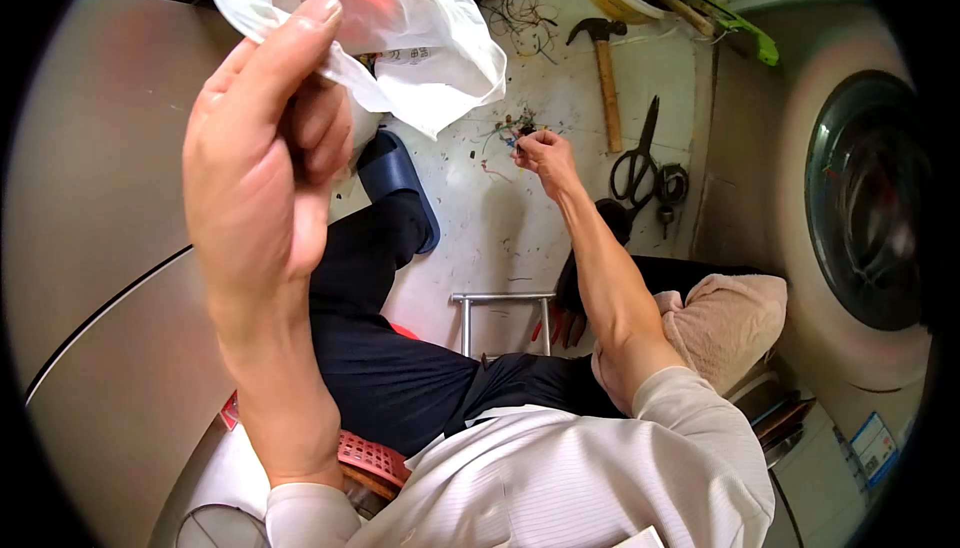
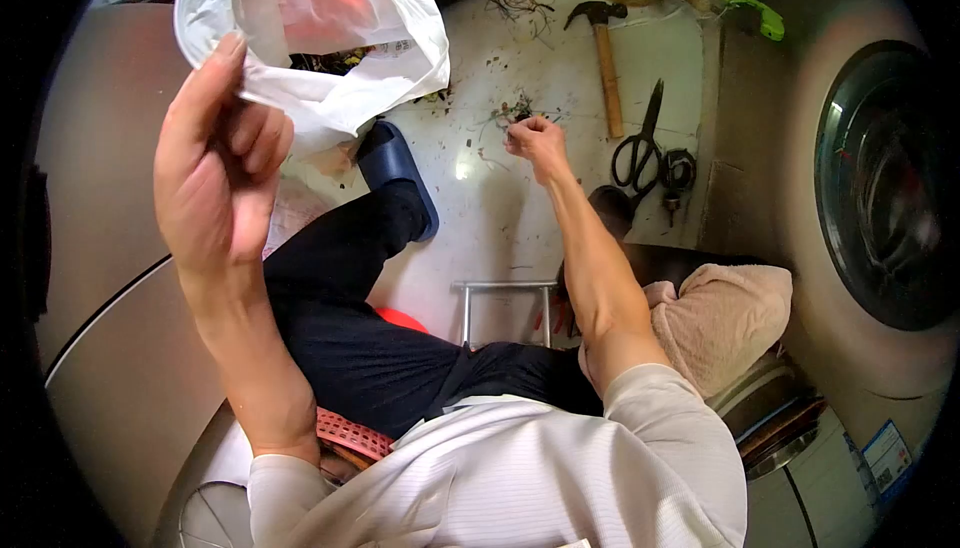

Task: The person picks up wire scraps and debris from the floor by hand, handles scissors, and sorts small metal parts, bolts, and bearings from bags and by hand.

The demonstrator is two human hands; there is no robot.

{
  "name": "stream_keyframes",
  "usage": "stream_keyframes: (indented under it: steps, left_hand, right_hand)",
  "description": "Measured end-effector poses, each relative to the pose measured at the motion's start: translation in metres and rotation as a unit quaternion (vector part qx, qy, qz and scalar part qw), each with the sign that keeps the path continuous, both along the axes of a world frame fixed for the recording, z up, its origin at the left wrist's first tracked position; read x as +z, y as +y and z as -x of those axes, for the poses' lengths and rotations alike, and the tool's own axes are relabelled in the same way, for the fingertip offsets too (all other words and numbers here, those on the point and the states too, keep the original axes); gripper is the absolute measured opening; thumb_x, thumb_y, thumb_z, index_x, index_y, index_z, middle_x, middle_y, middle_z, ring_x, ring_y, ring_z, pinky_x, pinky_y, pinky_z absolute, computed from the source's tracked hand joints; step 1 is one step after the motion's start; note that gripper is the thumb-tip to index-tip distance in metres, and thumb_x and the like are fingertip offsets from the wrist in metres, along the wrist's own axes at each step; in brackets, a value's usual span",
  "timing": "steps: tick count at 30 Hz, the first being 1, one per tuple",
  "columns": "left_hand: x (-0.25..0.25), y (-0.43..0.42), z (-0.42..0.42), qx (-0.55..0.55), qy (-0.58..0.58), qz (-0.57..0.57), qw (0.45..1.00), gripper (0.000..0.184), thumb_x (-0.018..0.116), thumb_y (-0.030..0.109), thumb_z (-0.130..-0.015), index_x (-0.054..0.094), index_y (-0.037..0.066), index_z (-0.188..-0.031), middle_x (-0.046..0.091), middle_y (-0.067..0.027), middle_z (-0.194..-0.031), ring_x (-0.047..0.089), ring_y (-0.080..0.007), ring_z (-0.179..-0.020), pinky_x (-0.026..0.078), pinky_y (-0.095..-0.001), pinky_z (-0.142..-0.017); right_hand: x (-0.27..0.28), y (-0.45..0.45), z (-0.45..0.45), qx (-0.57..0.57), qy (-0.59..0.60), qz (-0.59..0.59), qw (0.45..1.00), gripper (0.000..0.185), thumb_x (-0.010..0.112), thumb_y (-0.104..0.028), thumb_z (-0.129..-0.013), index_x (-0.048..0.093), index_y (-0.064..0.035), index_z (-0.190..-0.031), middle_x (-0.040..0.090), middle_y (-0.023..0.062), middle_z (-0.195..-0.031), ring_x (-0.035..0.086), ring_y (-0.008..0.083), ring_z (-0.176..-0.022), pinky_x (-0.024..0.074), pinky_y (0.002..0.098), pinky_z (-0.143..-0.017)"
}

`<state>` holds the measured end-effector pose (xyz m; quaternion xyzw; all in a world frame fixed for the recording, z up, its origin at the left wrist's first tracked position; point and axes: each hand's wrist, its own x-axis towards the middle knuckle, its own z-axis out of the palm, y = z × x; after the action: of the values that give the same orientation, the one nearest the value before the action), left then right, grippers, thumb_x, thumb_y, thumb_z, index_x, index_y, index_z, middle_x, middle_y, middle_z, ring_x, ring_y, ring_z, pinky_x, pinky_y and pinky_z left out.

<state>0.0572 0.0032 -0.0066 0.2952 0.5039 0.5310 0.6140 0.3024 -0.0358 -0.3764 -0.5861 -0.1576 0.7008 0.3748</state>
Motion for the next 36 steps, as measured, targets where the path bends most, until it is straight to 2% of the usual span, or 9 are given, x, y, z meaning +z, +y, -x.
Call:
stream_keyframes:
  steps: [8, 18, 21, 23, 28, 29, 31, 33, 36]
  left_hand:
    - [0.002, 0.001, -0.002, 0.001, -0.004, -0.023, 1.0, 0.022, 0.062, 0.018, -0.094, 0.053, 0.01, -0.076, 0.031, 0.0051, -0.057, 0.028, -0.0065, -0.048, 0.02, -0.0241, -0.045]
    - [-0.002, 0.005, -0.002, 0.007, -0.037, -0.044, 0.998, 0.028, 0.065, 0.015, -0.091, 0.05, 0.011, -0.068, 0.036, 0.0068, -0.053, 0.026, -0.0035, -0.043, 0.018, -0.0235, -0.041]
    - [-0.001, 0.003, 0.0, 0.005, -0.038, -0.043, 0.998, 0.027, 0.065, 0.015, -0.091, 0.051, 0.011, -0.069, 0.036, 0.007, -0.053, 0.027, -0.0035, -0.043, 0.019, -0.0232, -0.041]
    - [0.001, -0.001, 0.004, -0.015, -0.028, -0.039, 0.999, 0.024, 0.061, 0.016, -0.093, 0.048, 0.013, -0.073, 0.033, 0.0057, -0.056, 0.027, -0.0052, -0.045, 0.02, -0.0238, -0.042]
    - [0.0, -0.007, 0.016, -0.02, -0.028, -0.028, 0.999, 0.023, 0.06, 0.012, -0.092, 0.047, 0.012, -0.073, 0.033, 0.0063, -0.056, 0.025, -0.0045, -0.044, 0.019, -0.0244, -0.041]
    - [0.0, -0.008, 0.018, -0.021, -0.028, -0.026, 0.999, 0.023, 0.06, 0.012, -0.092, 0.047, 0.012, -0.073, 0.033, 0.0063, -0.056, 0.025, -0.0045, -0.044, 0.019, -0.0244, -0.041]
    - [0.0, -0.01, 0.021, -0.027, -0.025, -0.019, 0.999, 0.024, 0.06, 0.011, -0.092, 0.047, 0.012, -0.072, 0.033, 0.0066, -0.056, 0.024, -0.0046, -0.043, 0.018, -0.0247, -0.041]
    - [0.001, -0.01, 0.023, -0.025, -0.026, -0.016, 0.999, 0.024, 0.06, 0.012, -0.092, 0.048, 0.012, -0.072, 0.032, 0.0065, -0.055, 0.025, -0.0051, -0.044, 0.019, -0.0246, -0.042]
    - [0.008, -0.016, 0.02, 0.006, 0.009, -0.017, 1.0, 0.021, 0.061, 0.013, -0.092, 0.051, 0.01, -0.073, 0.031, 0.0062, -0.055, 0.026, -0.0056, -0.045, 0.02, -0.0243, -0.044]
  right_hand:
    - [0.088, 0.002, 0.014, 0.017, 0.085, -0.098, 0.991, 0.013, 0.066, -0.001, -0.087, 0.058, 0.0007, -0.097, 0.067, 0.0131, -0.094, 0.067, 0.0198, -0.081, 0.0566, 0.0303, -0.072]
    - [0.199, -0.011, 0.024, 0.033, 0.127, -0.15, 0.98, 0.017, 0.068, 0.0, -0.084, 0.057, -0.0007, -0.098, 0.067, 0.0124, -0.092, 0.066, 0.0203, -0.078, 0.0554, 0.0317, -0.072]
    - [0.222, -0.012, 0.024, 0.02, 0.101, -0.169, 0.98, 0.018, 0.068, -0.001, -0.084, 0.06, 0.0009, -0.1, 0.067, 0.0111, -0.09, 0.065, 0.0181, -0.076, 0.0544, 0.0304, -0.069]
    - [0.241, -0.003, 0.029, -0.028, -0.004, -0.234, 0.972, 0.018, 0.066, -0.003, -0.085, 0.063, 0.0025, -0.102, 0.067, 0.0088, -0.088, 0.064, 0.0146, -0.074, 0.0528, 0.0282, -0.068]
    - [0.317, 0.038, 0.062, -0.053, -0.104, -0.406, 0.906, 0.018, 0.061, -0.002, -0.088, 0.066, 0.0032, -0.105, 0.067, 0.0066, -0.083, 0.062, 0.0122, -0.073, 0.0501, 0.0252, -0.069]
    - [0.32, 0.047, 0.073, -0.034, -0.108, -0.43, 0.895, 0.019, 0.062, -0.001, -0.088, 0.066, 0.0031, -0.106, 0.068, 0.0071, -0.085, 0.061, 0.0121, -0.073, 0.0502, 0.0255, -0.069]
    - [0.309, 0.066, 0.083, 0.128, -0.141, -0.464, 0.865, 0.017, 0.064, -0.002, -0.087, 0.068, 0.0032, -0.103, 0.07, 0.0076, -0.089, 0.064, 0.0123, -0.079, 0.0514, 0.0247, -0.073]
    - [0.298, 0.08, 0.072, 0.055, -0.303, -0.567, 0.764, 0.016, 0.065, -0.003, -0.088, 0.069, 0.0034, -0.101, 0.07, 0.0062, -0.089, 0.064, 0.0108, -0.079, 0.0514, 0.0236, -0.073]
    - [0.247, 0.097, 0.028, 0.009, -0.23, -0.446, 0.865, 0.013, 0.061, -0.003, -0.088, 0.068, 0.0034, -0.097, 0.065, 0.0038, -0.077, 0.057, 0.0084, -0.069, 0.0476, 0.0239, -0.064]
